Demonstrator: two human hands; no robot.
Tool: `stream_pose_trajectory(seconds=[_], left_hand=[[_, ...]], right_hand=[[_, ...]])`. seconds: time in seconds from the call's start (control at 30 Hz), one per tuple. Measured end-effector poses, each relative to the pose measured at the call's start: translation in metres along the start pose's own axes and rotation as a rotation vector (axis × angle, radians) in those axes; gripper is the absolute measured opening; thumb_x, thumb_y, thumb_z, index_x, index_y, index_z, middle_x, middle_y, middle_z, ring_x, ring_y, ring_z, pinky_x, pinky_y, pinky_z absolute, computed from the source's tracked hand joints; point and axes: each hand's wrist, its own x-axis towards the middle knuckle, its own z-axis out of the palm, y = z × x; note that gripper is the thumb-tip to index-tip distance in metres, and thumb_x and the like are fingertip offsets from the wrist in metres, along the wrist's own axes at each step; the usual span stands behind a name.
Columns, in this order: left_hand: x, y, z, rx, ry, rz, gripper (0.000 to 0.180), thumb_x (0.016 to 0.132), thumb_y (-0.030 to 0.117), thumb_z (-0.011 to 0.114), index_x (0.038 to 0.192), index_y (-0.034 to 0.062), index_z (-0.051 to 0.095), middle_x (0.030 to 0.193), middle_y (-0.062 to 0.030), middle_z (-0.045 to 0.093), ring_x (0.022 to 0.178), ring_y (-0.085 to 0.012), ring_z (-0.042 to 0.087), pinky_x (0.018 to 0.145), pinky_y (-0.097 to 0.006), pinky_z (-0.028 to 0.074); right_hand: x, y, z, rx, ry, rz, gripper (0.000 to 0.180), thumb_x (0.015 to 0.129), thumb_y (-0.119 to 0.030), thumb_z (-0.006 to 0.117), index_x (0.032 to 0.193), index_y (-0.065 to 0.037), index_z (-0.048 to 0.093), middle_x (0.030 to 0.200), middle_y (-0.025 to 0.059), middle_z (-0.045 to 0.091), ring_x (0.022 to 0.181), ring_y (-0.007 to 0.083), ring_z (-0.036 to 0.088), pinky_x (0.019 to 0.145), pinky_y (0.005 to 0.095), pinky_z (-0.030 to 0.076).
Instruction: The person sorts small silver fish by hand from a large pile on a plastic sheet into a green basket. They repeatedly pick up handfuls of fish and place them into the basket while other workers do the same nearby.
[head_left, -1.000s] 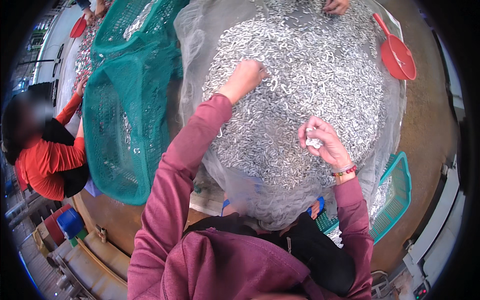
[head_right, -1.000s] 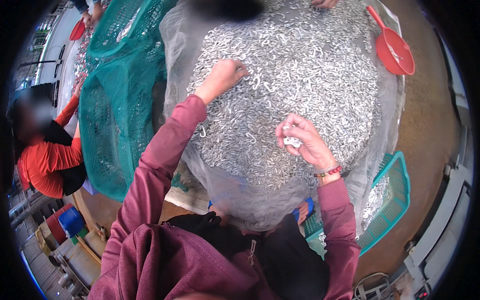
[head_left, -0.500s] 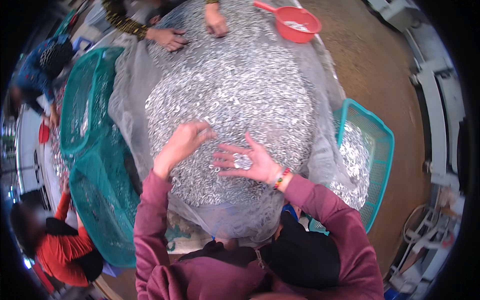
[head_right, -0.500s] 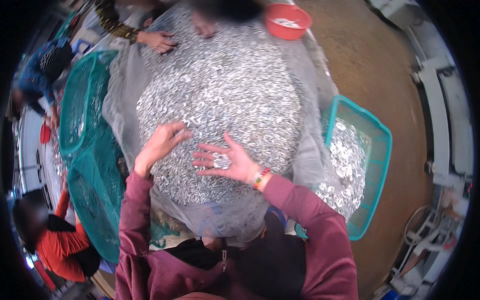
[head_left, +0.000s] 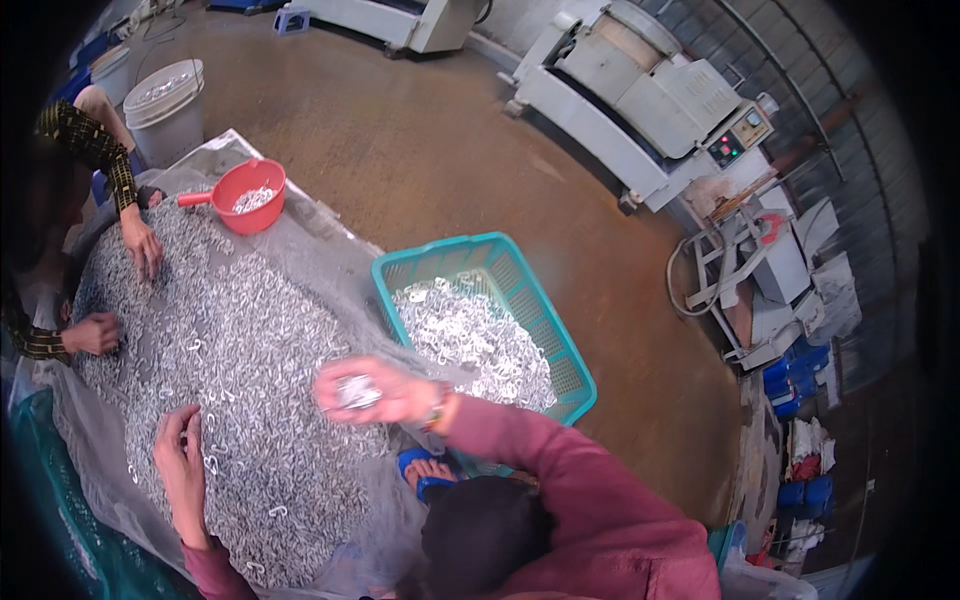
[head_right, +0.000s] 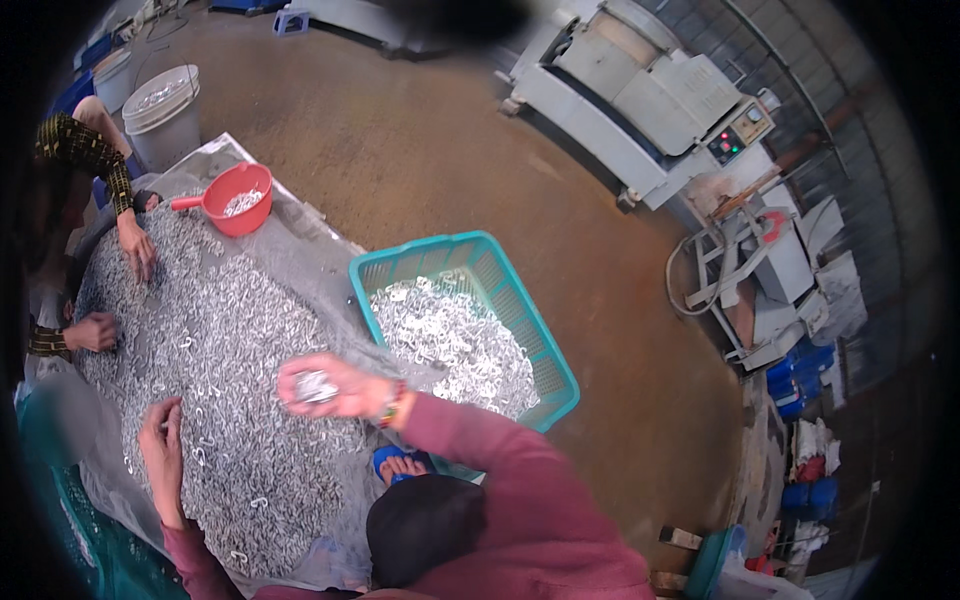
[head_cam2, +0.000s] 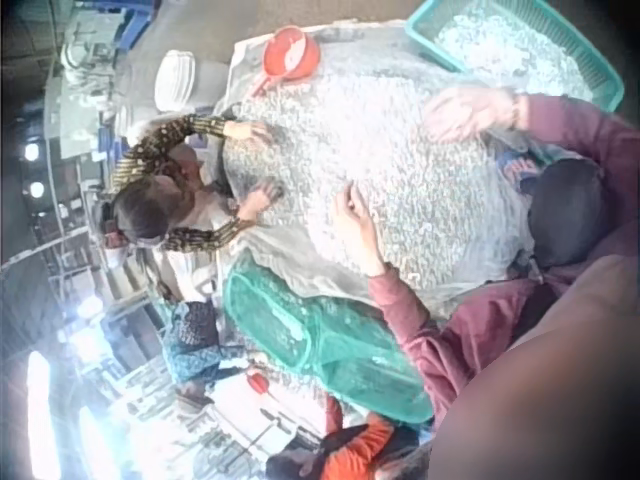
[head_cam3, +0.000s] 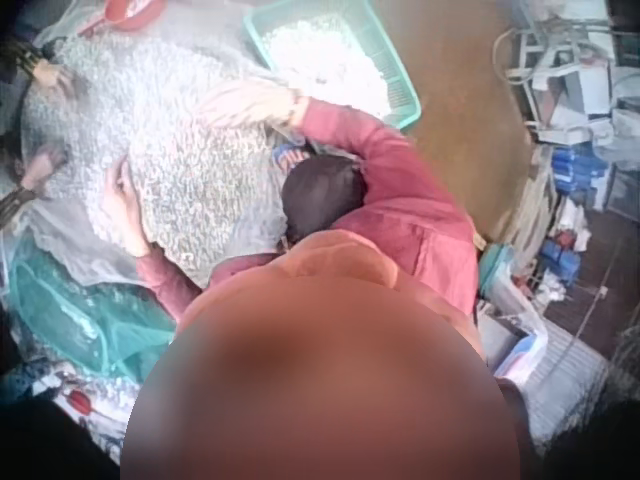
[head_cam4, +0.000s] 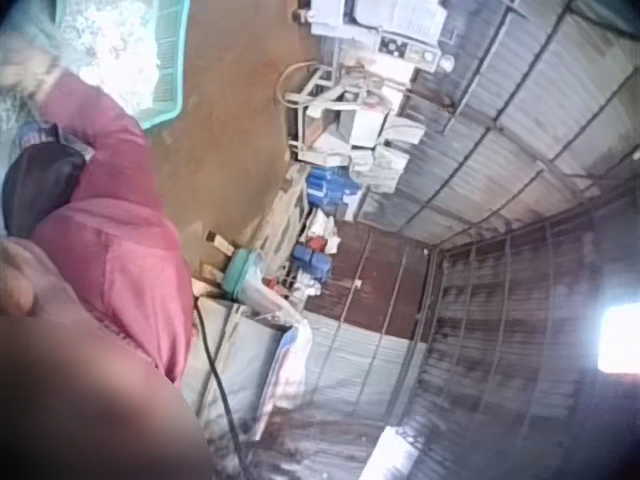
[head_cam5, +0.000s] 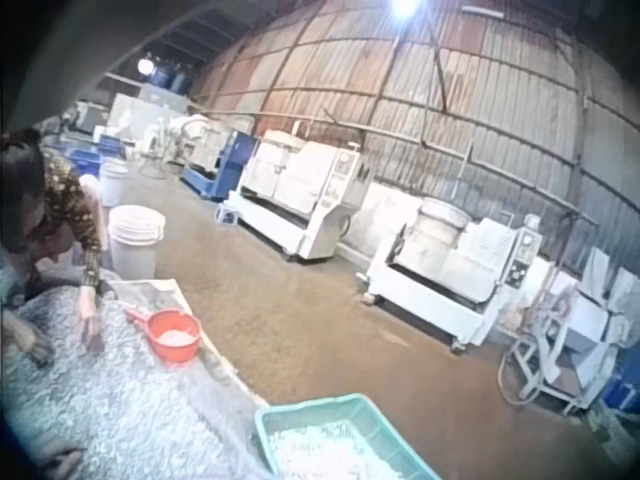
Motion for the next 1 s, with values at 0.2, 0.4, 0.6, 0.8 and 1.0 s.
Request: stream_pose_trajectory(seconds=[0.2,0.4,0.6,0.8,1.0], left_hand=[[0.022,-0.144,0.117,0.212,-0.013,0.083,0.056,0.073,0.004,0.071,0.125,-0.005,0.051,0.134,-0.0244,0.045,0.125,-0.0394,0.043,0.106,-0.042,0.035],[-0.004,-0.162,0.141,0.178,-0.079,0.023,0.076,0.062,-0.003,0.077,0.131,-0.0042,0.047,0.139,-0.0202,0.043,0.125,-0.0389,0.041,0.106,-0.042,0.035],[-0.046,-0.161,0.141,0.113,-0.168,0.145,0.047,0.056,-0.009,0.069,0.102,0.0007,0.067,0.111,-0.0169,0.062,0.104,-0.036,0.057,0.092,-0.04,0.046],[-0.069,-0.148,0.146,0.235,-0.399,0.051,0.047,0.055,0.0,0.071,0.102,0.0026,0.065,0.097,-0.0211,0.063,0.093,-0.0397,0.06,0.086,-0.044,0.049],[-0.09,-0.119,0.069,-0.397,-0.372,-0.173,0.047,0.085,0.023,0.063,0.126,0.0037,0.056,0.09,-0.0037,0.065,0.076,-0.0179,0.06,0.069,-0.032,0.049]], right_hand=[[-0.178,-0.066,-0.035,-0.574,0.534,-0.231,0.035,0.095,-0.035,0.051,0.091,-0.002,0.059,0.095,0.0085,0.061,0.089,0.0176,0.06,0.077,0.0293,0.051],[-0.208,-0.033,-0.054,-1.678,1.569,0.26,0.057,0.098,-0.046,0.041,0.142,-0.009,0.041,0.149,0.0183,0.029,0.139,0.0349,0.024,0.114,0.0433,0.019],[-0.056,-0.045,-0.044,-2.021,0.636,-0.766,0.055,0.086,-0.018,0.059,0.137,-0.007,0.043,0.142,0.021,0.037,0.133,0.0371,0.033,0.111,0.0472,0.026],[0.145,0.055,0.021,-2.152,-0.169,-0.264,0.039,0.073,-0.007,0.06,0.111,0.0,0.062,0.115,0.0202,0.055,0.109,0.0311,0.052,0.091,0.0429,0.044],[0.211,0.09,0.042,-2.265,-0.61,0.197,0.035,0.079,-0.012,0.056,0.113,-0.003,0.061,0.108,0.0102,0.065,0.093,0.024,0.063,0.079,0.0404,0.049]])
